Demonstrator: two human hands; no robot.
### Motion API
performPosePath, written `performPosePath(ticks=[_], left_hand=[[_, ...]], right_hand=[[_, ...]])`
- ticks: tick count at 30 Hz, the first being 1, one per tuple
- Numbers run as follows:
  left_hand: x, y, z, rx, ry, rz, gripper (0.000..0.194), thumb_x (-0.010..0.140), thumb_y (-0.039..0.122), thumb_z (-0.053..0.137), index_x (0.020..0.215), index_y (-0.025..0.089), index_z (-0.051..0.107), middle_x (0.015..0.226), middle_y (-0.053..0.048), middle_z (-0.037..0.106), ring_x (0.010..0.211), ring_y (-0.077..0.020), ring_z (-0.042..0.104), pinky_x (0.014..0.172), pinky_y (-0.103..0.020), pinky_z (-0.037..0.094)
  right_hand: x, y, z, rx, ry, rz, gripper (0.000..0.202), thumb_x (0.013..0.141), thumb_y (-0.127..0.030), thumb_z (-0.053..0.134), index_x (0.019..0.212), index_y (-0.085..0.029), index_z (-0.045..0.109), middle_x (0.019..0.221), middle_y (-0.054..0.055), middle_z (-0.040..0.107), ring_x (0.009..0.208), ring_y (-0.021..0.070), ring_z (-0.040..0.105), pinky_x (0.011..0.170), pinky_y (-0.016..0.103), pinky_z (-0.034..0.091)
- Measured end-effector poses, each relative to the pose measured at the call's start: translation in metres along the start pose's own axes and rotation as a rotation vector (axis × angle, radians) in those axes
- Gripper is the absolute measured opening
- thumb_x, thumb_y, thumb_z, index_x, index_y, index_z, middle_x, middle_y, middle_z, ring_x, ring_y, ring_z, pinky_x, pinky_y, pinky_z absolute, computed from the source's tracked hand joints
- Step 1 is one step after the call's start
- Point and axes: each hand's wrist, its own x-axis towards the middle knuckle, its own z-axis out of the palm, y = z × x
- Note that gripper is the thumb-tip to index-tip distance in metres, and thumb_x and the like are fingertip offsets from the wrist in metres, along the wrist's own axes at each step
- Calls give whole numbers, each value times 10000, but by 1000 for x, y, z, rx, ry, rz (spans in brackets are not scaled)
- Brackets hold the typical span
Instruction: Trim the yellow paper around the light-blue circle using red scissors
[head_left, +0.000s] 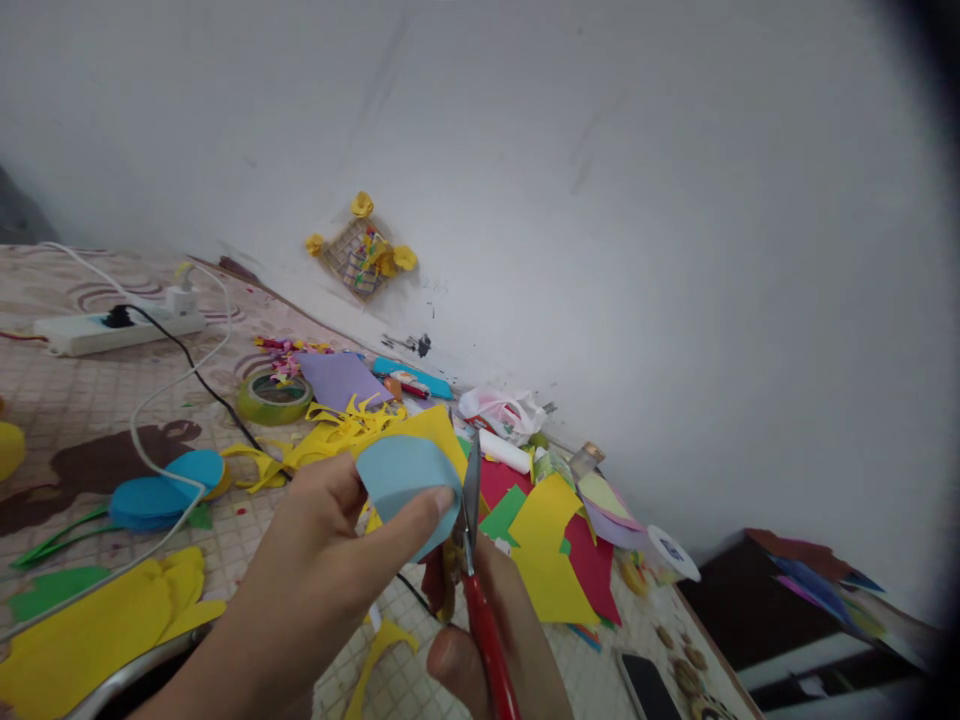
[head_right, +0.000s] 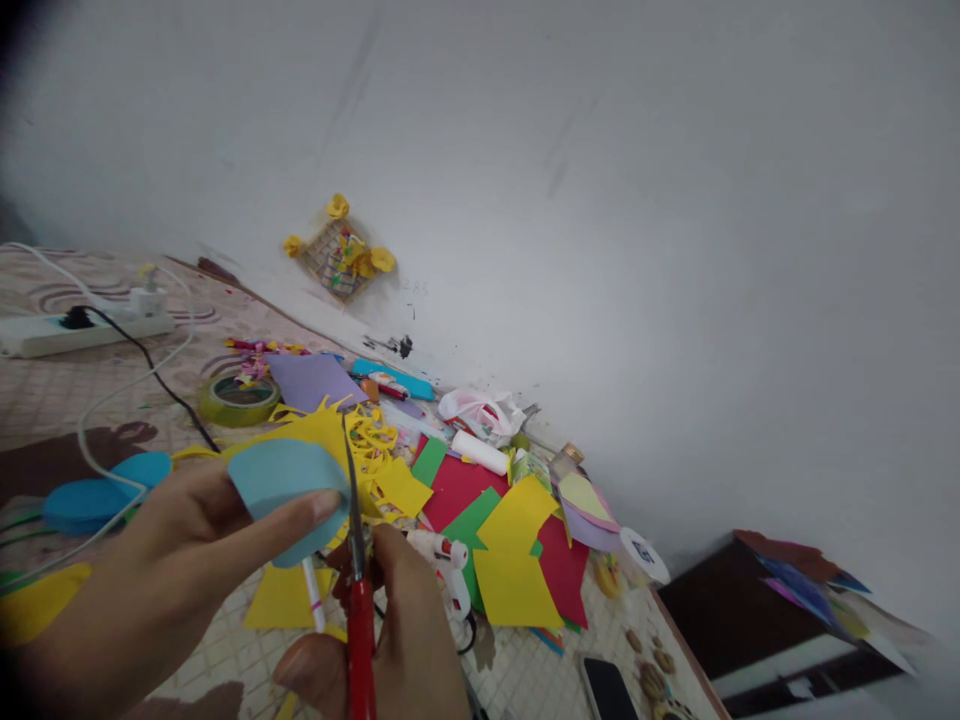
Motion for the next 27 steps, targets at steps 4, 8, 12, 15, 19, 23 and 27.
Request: performPosePath(ticks=[4, 8, 12, 15, 19, 23, 27], left_hand=[[-1, 1, 1, 40, 40, 15, 120, 783, 179, 824, 679, 203, 768, 625, 49, 737, 578, -125, 655, 591, -185, 553], [0, 1, -1, 42, 45, 6, 120, 771, 185, 830, 672, 201, 764, 626, 44, 728, 588, -128, 646, 593, -191, 548], [0, -1, -3, 29, 44, -7, 119, 771, 200, 824, 670, 212, 761, 626, 39, 728, 609, -142, 652, 613, -205, 563], [0, 0, -3, -25, -8, -17, 143, 779, 182, 813, 659, 219, 745, 601, 49, 706, 584, -137, 648, 607, -207, 572], [0, 0, -3, -105, -64, -43, 159, 792, 176, 803, 660, 225, 730, 587, 49, 715, 536, -144, 666, 575, -224, 585], [1, -1, -1, -115, -66, -49, 175, 797, 181, 797, 648, 236, 722, 573, 45, 713, 529, -149, 664, 562, -225, 586], [2, -1, -1, -106, -63, -41, 168, 783, 159, 798, 650, 243, 737, 589, 52, 715, 546, -143, 662, 571, -210, 586]], right_hand=[[0, 2, -3, -22, -5, 3, 607, 851, -686, 784, 1347, -346, 703, 972, 26, 661, 841, 218, 605, 827, 298, 603], [0, 6, -6, 3, -14, 32, 641, 816, -702, 809, 1321, -320, 707, 1048, 29, 688, 866, 210, 631, 815, 279, 583], [-1, 9, -9, 40, -37, 75, 611, 784, -697, 844, 1246, -315, 724, 1051, 19, 686, 868, 208, 636, 746, 257, 561], [0, 6, -11, 20, -52, 90, 649, 781, -739, 817, 1271, -324, 715, 1028, 10, 675, 863, 209, 627, 766, 272, 540], [2, -2, -10, -84, -90, 58, 675, 810, -825, 710, 1267, -328, 723, 986, 12, 684, 858, 228, 624, 804, 306, 494], [3, -7, -8, -50, -72, 49, 658, 784, -796, 764, 1260, -344, 724, 982, 5, 677, 895, 236, 640, 824, 290, 522], [3, -9, -5, -41, -56, 53, 645, 793, -794, 759, 1250, -340, 732, 968, 3, 670, 894, 228, 645, 824, 284, 528]])
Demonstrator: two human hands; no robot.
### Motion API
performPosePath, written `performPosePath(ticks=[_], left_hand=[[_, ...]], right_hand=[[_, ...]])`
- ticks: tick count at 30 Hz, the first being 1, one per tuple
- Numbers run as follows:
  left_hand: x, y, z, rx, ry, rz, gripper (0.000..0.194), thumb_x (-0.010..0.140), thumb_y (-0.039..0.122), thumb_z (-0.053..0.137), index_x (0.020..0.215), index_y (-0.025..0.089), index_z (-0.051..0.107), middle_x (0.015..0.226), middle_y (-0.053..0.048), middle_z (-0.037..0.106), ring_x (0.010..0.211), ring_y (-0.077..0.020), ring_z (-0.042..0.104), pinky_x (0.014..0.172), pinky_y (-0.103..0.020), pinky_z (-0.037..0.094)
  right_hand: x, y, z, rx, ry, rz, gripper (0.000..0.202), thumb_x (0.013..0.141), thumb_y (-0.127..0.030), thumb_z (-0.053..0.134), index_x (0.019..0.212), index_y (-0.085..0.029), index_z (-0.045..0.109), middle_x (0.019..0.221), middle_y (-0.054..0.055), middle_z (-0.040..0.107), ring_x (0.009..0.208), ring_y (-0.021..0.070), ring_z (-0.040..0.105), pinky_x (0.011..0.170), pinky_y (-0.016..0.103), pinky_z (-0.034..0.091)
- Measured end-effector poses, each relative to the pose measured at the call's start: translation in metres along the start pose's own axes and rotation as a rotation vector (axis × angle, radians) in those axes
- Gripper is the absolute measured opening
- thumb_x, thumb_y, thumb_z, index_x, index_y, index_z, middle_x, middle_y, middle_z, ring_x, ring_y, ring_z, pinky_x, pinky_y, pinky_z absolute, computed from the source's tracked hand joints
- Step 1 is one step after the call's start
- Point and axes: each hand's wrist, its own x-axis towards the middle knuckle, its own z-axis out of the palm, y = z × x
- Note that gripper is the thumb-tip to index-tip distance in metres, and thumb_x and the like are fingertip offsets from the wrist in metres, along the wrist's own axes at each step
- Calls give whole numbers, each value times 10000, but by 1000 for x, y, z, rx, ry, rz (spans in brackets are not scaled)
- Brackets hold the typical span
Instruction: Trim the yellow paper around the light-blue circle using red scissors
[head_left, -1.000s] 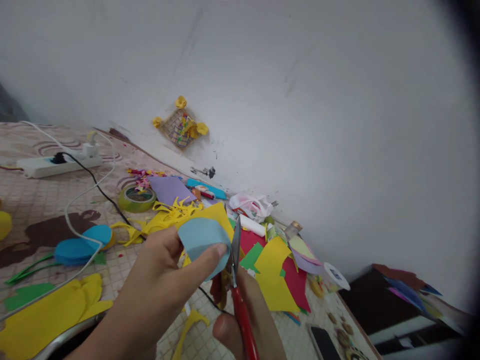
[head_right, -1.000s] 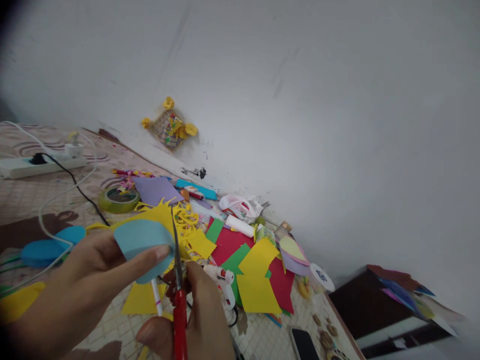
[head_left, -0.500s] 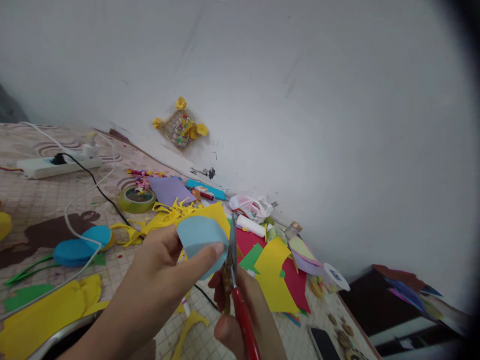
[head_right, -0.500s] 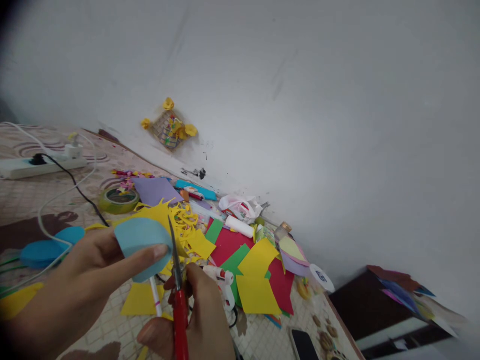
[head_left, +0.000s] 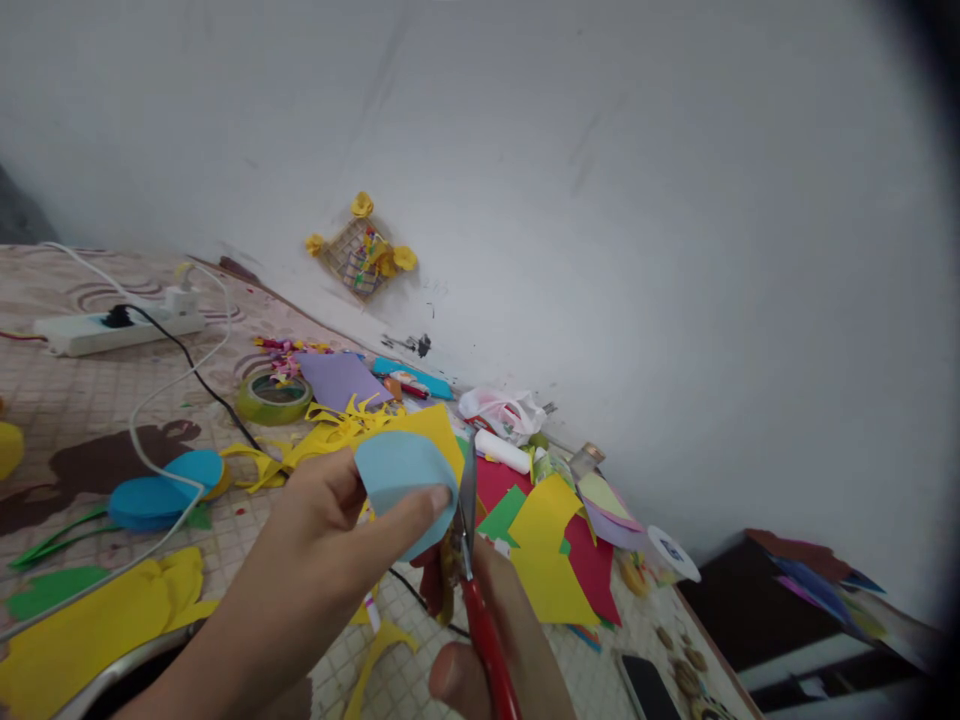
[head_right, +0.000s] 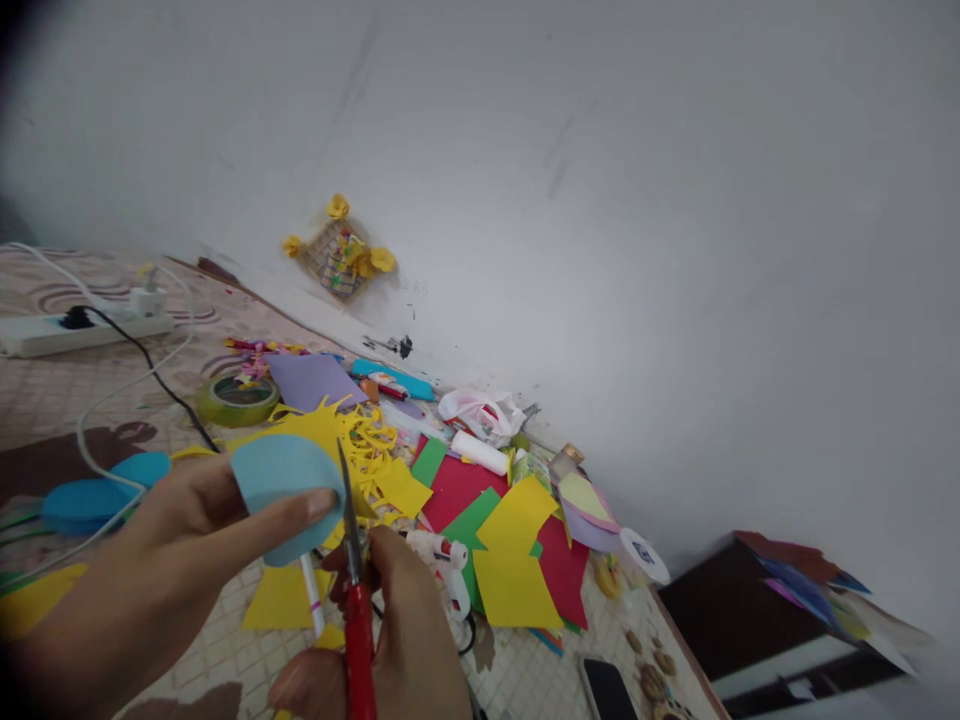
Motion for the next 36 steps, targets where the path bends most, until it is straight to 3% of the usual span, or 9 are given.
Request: performPosePath(ticks=[6, 13, 17, 21, 25, 29, 36], left_hand=[[0, 3, 1, 50, 85, 21, 134, 727, 166, 837, 632, 232, 769, 588, 43, 728, 531, -138, 659, 546, -196, 573], [-2, 2, 2, 11, 59, 26, 149, 730, 170, 835, 619, 224, 752, 551, 53, 692, 493, -133, 639, 515, -201, 568], [-2, 2, 1, 34, 58, 46, 149, 753, 144, 813, 639, 219, 752, 590, 54, 704, 540, -125, 649, 550, -187, 560], [-1, 1, 0, 68, 53, 80, 189, 768, 132, 793, 619, 222, 719, 585, 68, 690, 564, -114, 627, 582, -176, 537], [-3, 1, -3, 124, 44, 75, 192, 804, 194, 776, 630, 227, 700, 604, 63, 700, 587, -127, 631, 603, -195, 532], [-3, 2, -6, 210, 123, 98, 214, 798, 244, 782, 617, 226, 668, 600, 59, 662, 616, -142, 614, 608, -207, 523], [4, -2, -10, 239, 111, 171, 164, 768, 283, 767, 620, 239, 713, 622, 45, 671, 589, -143, 566, 545, -213, 507]], right_hand=[[2, -4, 1, -72, 6, -2, 689, 784, -853, 703, 1177, -289, 754, 928, 28, 699, 807, 233, 628, 745, 320, 481], [-3, 7, -1, -44, -1, -25, 679, 817, -817, 703, 1290, -331, 713, 993, 20, 698, 831, 223, 625, 768, 309, 495], [-3, 9, -5, -60, -3, -5, 694, 805, -850, 673, 1276, -342, 706, 1048, 21, 706, 831, 218, 619, 768, 310, 488], [-2, 11, -10, -29, -27, 24, 660, 787, -795, 757, 1260, -336, 720, 1063, 16, 708, 850, 220, 626, 788, 302, 507], [-2, 18, -13, 54, -35, 43, 728, 755, -734, 838, 1334, -315, 702, 1060, 31, 702, 842, 219, 643, 714, 277, 554], [-3, 25, -14, 64, -47, 59, 742, 745, -758, 828, 1310, -292, 706, 1030, 35, 688, 799, 210, 636, 670, 275, 533], [-3, 50, -15, 45, -49, -2, 723, 741, -812, 787, 1238, -295, 691, 995, 29, 703, 707, 182, 619, 594, 262, 513]])
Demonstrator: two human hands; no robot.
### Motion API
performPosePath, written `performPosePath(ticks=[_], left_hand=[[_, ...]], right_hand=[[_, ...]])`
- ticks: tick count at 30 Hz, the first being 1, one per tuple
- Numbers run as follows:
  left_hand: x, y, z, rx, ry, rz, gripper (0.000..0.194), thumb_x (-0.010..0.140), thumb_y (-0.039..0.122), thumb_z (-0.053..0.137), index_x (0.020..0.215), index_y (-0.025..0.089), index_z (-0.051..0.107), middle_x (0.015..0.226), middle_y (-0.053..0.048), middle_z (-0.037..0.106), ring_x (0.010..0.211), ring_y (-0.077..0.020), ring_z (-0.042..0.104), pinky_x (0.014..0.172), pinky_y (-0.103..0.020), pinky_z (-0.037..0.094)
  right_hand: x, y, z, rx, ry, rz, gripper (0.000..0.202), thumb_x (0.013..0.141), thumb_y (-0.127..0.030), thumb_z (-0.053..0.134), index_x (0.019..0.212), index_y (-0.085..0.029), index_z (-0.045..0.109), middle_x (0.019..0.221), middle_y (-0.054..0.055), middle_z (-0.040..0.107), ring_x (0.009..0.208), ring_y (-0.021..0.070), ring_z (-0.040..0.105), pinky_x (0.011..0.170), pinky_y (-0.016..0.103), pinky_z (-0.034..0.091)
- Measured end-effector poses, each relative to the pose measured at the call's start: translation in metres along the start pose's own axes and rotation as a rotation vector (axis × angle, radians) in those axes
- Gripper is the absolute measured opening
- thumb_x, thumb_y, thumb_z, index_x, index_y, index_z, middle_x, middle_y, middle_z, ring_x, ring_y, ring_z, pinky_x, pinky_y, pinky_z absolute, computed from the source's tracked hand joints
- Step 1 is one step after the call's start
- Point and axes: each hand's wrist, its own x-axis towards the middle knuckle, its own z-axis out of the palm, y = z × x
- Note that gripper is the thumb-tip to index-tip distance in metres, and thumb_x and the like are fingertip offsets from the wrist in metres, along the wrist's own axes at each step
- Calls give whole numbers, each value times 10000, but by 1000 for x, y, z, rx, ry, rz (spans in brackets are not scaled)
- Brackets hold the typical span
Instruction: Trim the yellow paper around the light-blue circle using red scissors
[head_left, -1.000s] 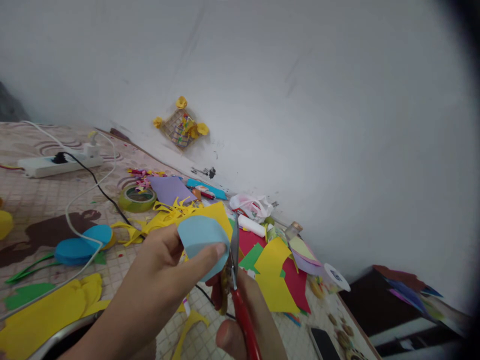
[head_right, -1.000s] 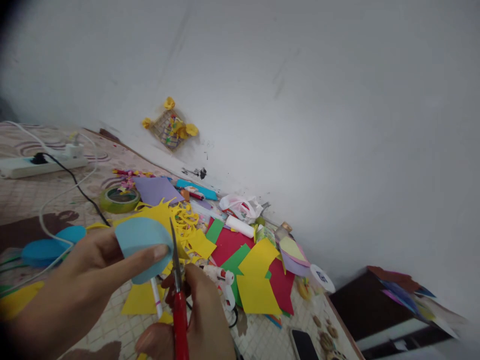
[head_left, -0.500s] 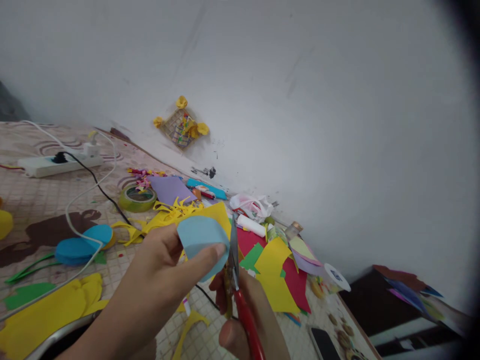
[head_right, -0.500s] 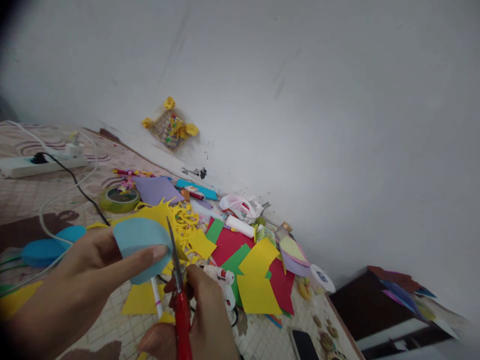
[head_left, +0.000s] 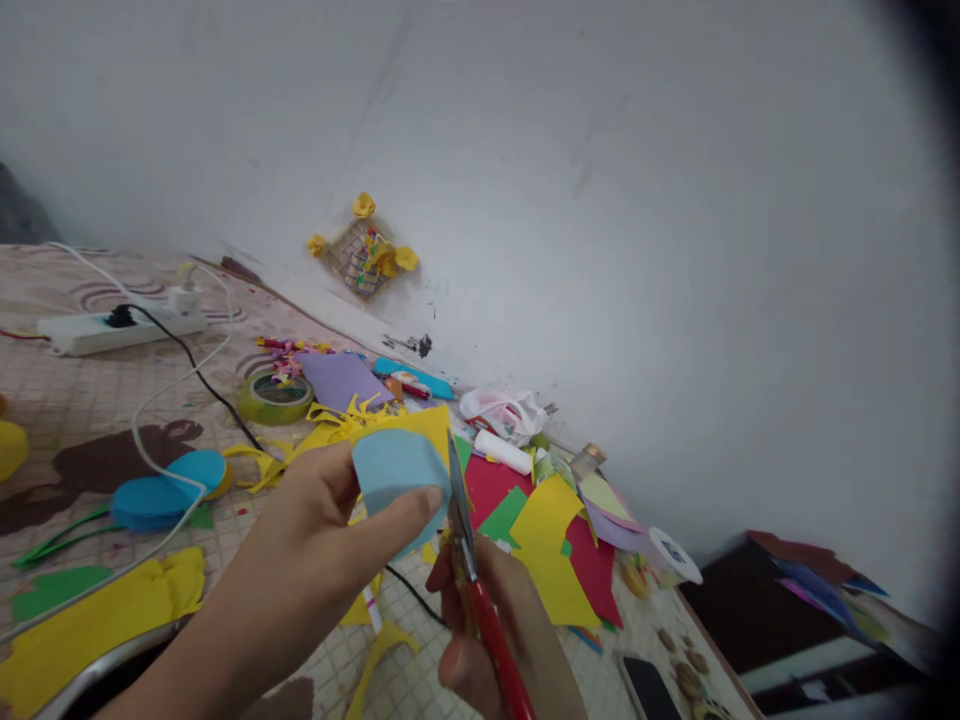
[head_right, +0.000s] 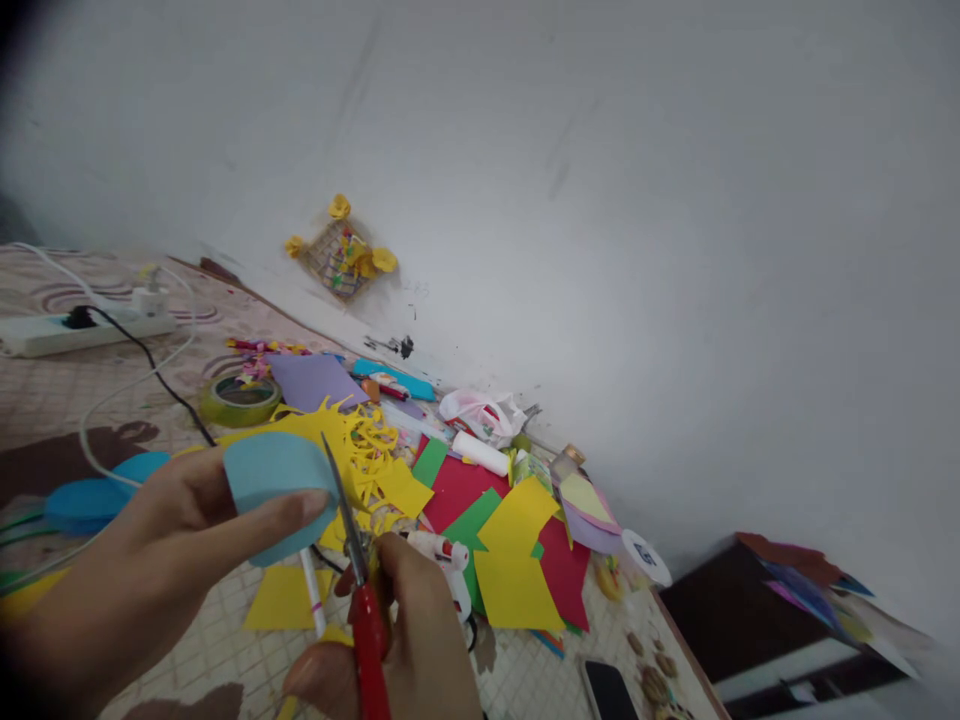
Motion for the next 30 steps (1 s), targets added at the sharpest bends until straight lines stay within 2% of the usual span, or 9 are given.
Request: performPosePath(ticks=[3, 6, 9, 13, 17, 22, 26, 30], left_hand=[[-1, -3, -2, 27, 16, -8, 141, 774, 295, 769, 649, 241, 733, 641, 42, 686, 590, -145, 576, 543, -219, 508], [-2, -3, -4, 50, 22, -11, 151, 771, 307, 769, 643, 237, 729, 630, 39, 681, 582, -149, 575, 545, -230, 509], [-1, -1, -4, 56, 8, -7, 143, 773, 305, 760, 649, 238, 737, 634, 39, 682, 584, -149, 581, 549, -231, 510], [1, 1, -3, 45, 12, -9, 151, 761, 307, 760, 630, 239, 726, 620, 43, 662, 570, -144, 560, 529, -227, 495], [1, 0, -3, 42, 26, -24, 168, 748, 306, 770, 612, 237, 699, 596, 48, 630, 559, -140, 536, 522, -227, 481], [3, 1, -3, 62, -3, -24, 150, 767, 326, 754, 653, 233, 725, 645, 24, 678, 613, -173, 606, 581, -261, 517], [2, 0, -3, 56, 8, -13, 182, 769, 313, 757, 616, 237, 692, 614, 40, 629, 573, -146, 531, 546, -238, 484], [1, 0, -3, 37, 0, -14, 187, 765, 314, 770, 613, 240, 690, 615, 37, 622, 589, -153, 532, 545, -237, 477]], right_hand=[[0, 2, 0, -88, 2, -23, 709, 776, -847, 722, 1191, -274, 676, 971, 46, 709, 679, 193, 635, 556, 272, 533], [-1, -9, 0, -171, 5, 21, 705, 779, -876, 684, 1139, -270, 673, 973, 55, 710, 703, 214, 657, 590, 297, 562], [-3, -20, 1, -123, 21, 69, 663, 785, -848, 711, 1113, -275, 665, 982, 46, 701, 734, 213, 669, 612, 289, 574], [-3, -23, 2, -64, 40, 87, 662, 739, -832, 772, 1071, -267, 683, 953, 27, 703, 738, 196, 654, 650, 275, 557], [-6, -24, 5, -89, 91, 57, 645, 774, -812, 761, 1130, -277, 701, 970, 25, 721, 756, 198, 651, 660, 273, 538], [-10, -23, 4, -127, 117, 40, 644, 827, -800, 723, 1239, -306, 695, 1013, 24, 736, 806, 206, 692, 726, 285, 551], [-10, -22, 1, -129, 91, 46, 656, 807, -797, 744, 1260, -324, 695, 1006, 1, 745, 771, 191, 700, 704, 272, 547], [-9, -23, 0, -190, 116, 16, 628, 838, -792, 717, 1233, -303, 700, 969, 15, 759, 734, 196, 701, 673, 279, 561]])
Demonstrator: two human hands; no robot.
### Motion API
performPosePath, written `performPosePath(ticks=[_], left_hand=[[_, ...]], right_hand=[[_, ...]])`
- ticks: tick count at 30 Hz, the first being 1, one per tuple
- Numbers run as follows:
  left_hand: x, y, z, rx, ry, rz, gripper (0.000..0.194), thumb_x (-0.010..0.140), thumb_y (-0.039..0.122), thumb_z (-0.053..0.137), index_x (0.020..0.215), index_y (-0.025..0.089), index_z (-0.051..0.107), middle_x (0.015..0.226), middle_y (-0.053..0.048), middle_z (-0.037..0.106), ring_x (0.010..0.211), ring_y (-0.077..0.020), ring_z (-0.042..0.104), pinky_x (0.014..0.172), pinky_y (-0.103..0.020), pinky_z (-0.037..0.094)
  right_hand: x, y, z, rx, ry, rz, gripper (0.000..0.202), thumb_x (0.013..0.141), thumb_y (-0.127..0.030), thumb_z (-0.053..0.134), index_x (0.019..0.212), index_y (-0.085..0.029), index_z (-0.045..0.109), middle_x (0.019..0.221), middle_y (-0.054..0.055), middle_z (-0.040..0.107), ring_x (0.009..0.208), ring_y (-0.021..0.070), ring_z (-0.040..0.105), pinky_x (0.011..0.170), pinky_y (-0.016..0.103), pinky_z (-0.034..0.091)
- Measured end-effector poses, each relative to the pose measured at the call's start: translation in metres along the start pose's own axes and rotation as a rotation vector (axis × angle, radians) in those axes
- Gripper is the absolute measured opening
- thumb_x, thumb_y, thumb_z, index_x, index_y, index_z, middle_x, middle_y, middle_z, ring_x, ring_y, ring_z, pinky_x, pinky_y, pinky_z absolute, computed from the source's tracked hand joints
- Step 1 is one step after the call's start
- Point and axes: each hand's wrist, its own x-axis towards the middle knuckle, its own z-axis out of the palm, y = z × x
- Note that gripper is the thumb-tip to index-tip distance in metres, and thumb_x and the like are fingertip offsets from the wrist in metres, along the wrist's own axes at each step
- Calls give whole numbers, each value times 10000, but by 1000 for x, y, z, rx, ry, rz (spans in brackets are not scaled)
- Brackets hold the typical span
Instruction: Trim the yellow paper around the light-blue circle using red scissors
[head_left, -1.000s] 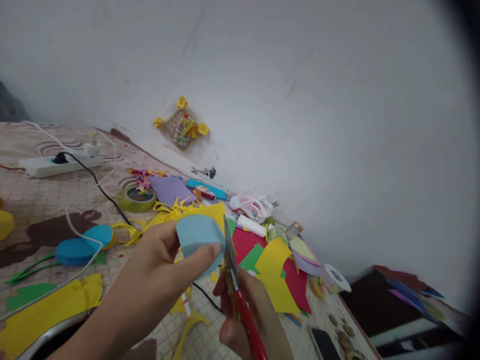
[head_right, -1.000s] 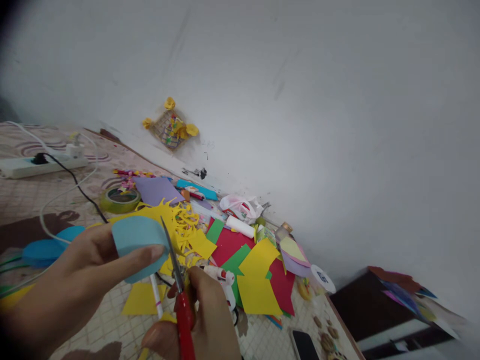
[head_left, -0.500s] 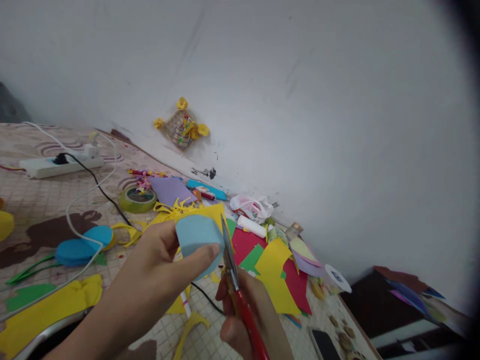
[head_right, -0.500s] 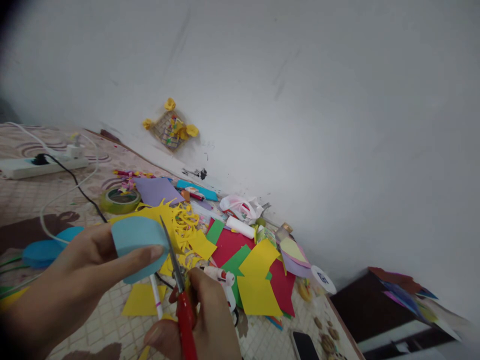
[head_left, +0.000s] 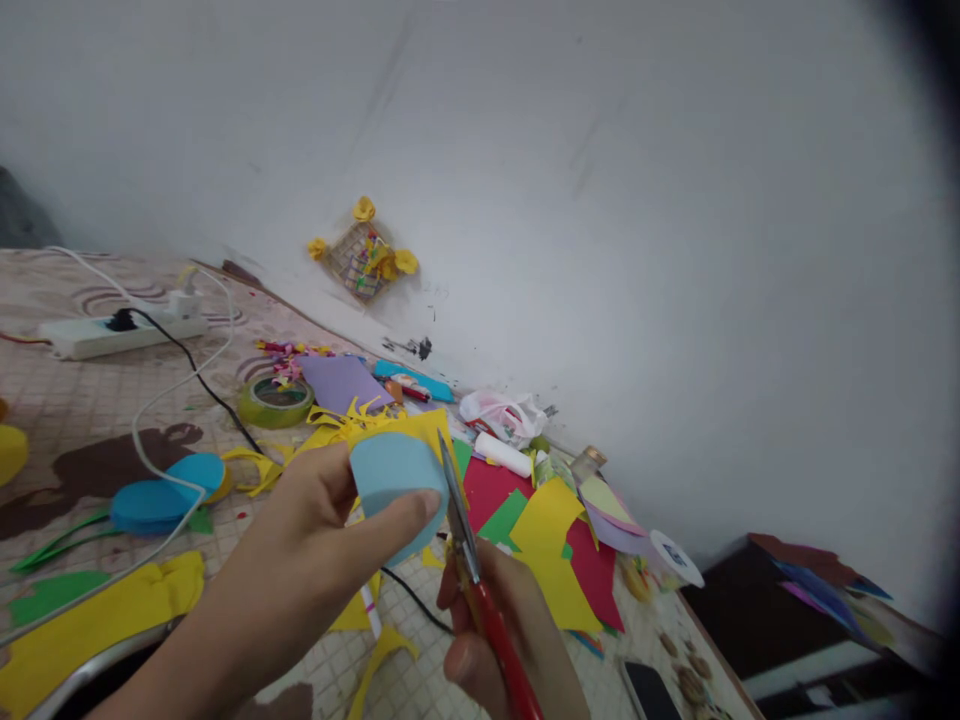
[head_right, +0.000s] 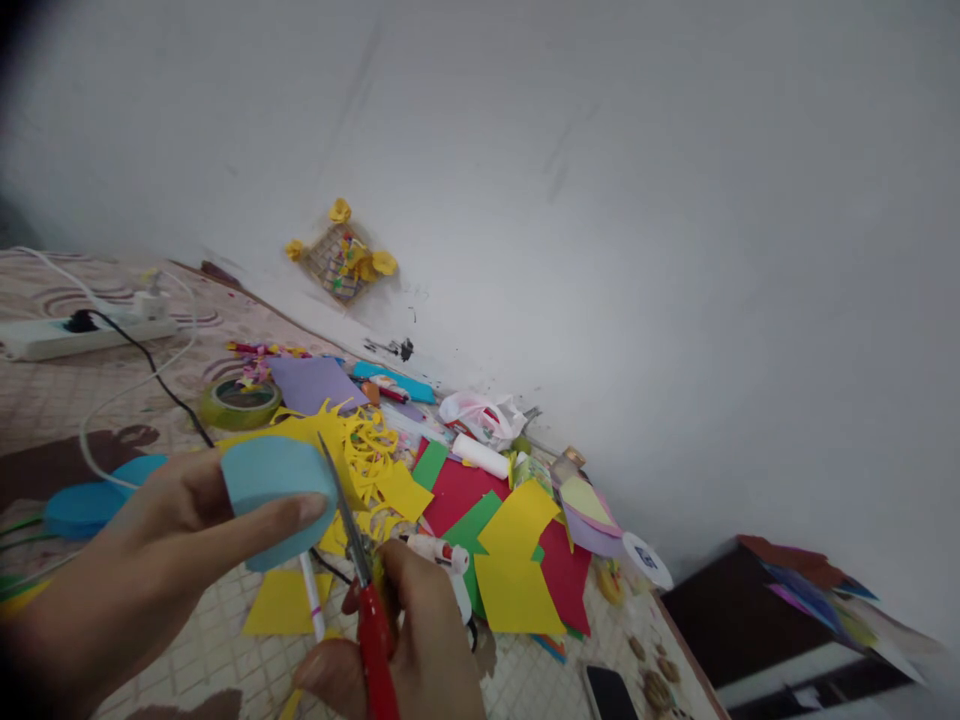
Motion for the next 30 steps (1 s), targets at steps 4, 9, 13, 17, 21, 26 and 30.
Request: performPosePath(ticks=[4, 9, 13, 17, 21, 26, 30], left_hand=[[1, 0, -1, -26, -17, -40, 157, 748, 325, 785, 640, 240, 710, 627, 29, 644, 610, -170, 568, 565, -252, 494], [0, -3, -4, -3, -14, -55, 191, 753, 356, 780, 632, 238, 692, 610, 33, 621, 586, -159, 536, 531, -241, 464], [0, -2, -6, -15, -32, -96, 178, 744, 353, 803, 648, 243, 701, 609, 37, 642, 622, -181, 610, 561, -250, 500], [1, 4, -6, -60, -82, -113, 54, 715, 252, 821, 691, 243, 773, 647, 34, 730, 651, -178, 653, 593, -235, 518], [3, 9, -6, -60, -117, -93, 61, 716, 189, 805, 702, 248, 800, 686, 39, 777, 647, -161, 649, 591, -214, 510], [3, 10, -7, -28, -115, -76, 104, 765, 245, 782, 664, 228, 761, 678, 32, 756, 644, -156, 636, 609, -223, 508], [1, 8, -8, -24, -136, -69, 149, 796, 271, 755, 658, 216, 733, 665, 33, 720, 627, -143, 606, 603, -221, 487]], right_hand=[[0, -3, -1, -49, 12, 22, 696, 796, -853, 692, 1140, -250, 723, 862, 24, 742, 689, 202, 699, 632, 279, 555], [0, -3, -4, -91, 25, 33, 775, 766, -884, 682, 1168, -223, 726, 867, 56, 754, 663, 206, 692, 606, 276, 569], [2, -2, -8, -135, 15, 28, 788, 719, -925, 669, 1069, -224, 751, 743, 27, 714, 564, 179, 624, 540, 264, 526], [4, -1, -10, -123, 4, 45, 768, 696, -942, 670, 1003, -242, 749, 725, 22, 680, 547, 178, 580, 499, 270, 492], [7, -3, -9, -73, 0, 89, 740, 641, -926, 733, 944, -251, 742, 681, -5, 652, 517, 161, 541, 474, 257, 472], [11, -4, -10, -70, -54, 66, 725, 673, -956, 676, 866, -259, 731, 626, -16, 619, 496, 158, 523, 451, 259, 394], [14, -1, -12, -28, -97, 87, 797, 601, -992, 668, 913, -263, 742, 641, -15, 635, 487, 160, 523, 447, 266, 371]])
